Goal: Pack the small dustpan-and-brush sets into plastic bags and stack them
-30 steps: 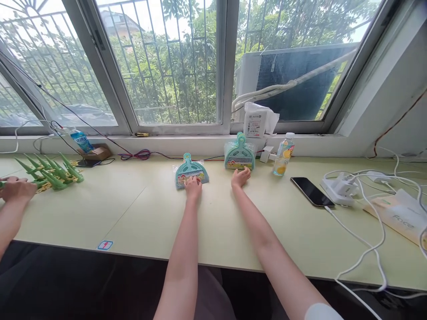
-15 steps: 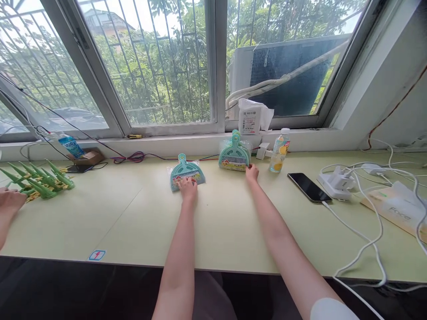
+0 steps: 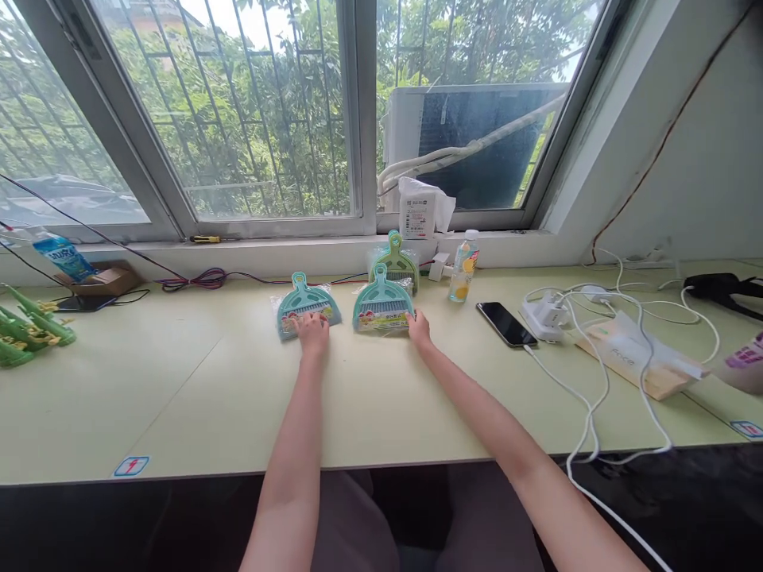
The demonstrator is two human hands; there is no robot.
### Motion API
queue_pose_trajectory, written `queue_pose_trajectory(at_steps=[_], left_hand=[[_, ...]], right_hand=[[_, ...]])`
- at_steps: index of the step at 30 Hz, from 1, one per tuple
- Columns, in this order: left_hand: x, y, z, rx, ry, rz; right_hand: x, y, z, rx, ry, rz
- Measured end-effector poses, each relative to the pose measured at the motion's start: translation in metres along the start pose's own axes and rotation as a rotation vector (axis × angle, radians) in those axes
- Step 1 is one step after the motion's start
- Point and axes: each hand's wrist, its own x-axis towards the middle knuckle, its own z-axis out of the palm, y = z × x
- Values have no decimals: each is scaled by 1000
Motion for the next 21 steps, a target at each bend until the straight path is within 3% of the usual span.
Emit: queue_pose_trajectory(at_steps=[4, 7, 10, 13, 15, 19, 21], left_hand=[[-6, 14, 1, -103, -35, 64], [-12, 32, 1, -261, -65, 141], [-19, 53, -2, -538, -117, 74], [-30, 71, -7, -861, -404, -40], [-37, 78, -9, -940, -558, -46], [-43, 78, -5, -970, -699, -107], [-41, 73, 0, -1000, -737, -159]], right_hand=[[-38, 6, -18, 321, -280, -37], [-47, 3, -25, 432, -299, -33], [-42, -3, -29, 504, -243, -14], [-34, -5, -34, 519, -195, -1], [-29, -4, -38, 501, -194, 1], [-25, -3, -45, 425, -252, -49], [-28, -6, -48, 331, -195, -126]])
